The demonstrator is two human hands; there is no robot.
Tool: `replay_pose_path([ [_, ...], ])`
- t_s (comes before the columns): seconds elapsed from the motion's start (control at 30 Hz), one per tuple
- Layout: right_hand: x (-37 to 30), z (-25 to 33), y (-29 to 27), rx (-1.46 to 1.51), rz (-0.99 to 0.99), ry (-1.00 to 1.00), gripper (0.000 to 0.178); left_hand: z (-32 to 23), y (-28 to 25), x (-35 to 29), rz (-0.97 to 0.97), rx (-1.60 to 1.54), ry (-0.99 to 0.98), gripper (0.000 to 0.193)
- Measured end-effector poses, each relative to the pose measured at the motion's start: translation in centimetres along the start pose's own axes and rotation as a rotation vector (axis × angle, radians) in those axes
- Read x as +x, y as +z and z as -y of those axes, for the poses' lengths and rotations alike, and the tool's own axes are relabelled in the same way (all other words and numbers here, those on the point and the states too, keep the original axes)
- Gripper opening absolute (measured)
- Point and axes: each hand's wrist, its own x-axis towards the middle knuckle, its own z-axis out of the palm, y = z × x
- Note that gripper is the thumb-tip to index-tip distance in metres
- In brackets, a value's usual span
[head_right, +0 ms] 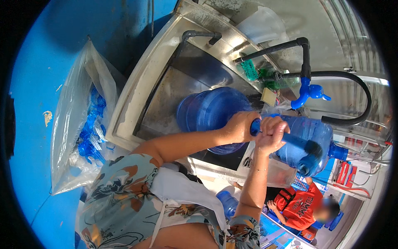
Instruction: The person scrubs the exterior of a large blue water jug with a sponge, rinses it under running water, and uses a long blue brush to clean the interior. They repeat the scrubbing and rinsing steps, then lift the jug to drain and inspect it.
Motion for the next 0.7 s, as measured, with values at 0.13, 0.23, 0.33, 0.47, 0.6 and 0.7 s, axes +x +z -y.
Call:
replay_pose_path([
  [0.13,0.7,2.0,-0.7,-0.052,0.324,0.163,0.043,0.3,0.3,-0.6,0.126,0.022,0.025,0.045],
  [0.23,1.5,1.7,-0.8,0.07,0.293,0.247,0.046,0.1,0.6,-0.7,0.154,0.004,0.001,0.045],
  [0.33,1.4,1.4,-1.1,0.015,0.057,0.15,0.051,-0.3,0.8,-0.6,0.159,-0.005,0.031,0.045],
  [0.47,1.9,6.9,-3.3,0.106,-0.191,0.007,0.05,-0.2,0.4,0.1,0.128,0.027,0.059,0.045],
  [0.6,6.0,18.3,-5.6,0.158,-0.1,-0.132,0.047,0.5,0.2,1.1,0.081,0.024,0.215,0.028],
  [0.7,7.5,20.1,-3.7,0.167,-0.166,-0.12,0.045,0.5,0.5,1.3,0.128,0.066,0.189,0.02],
])
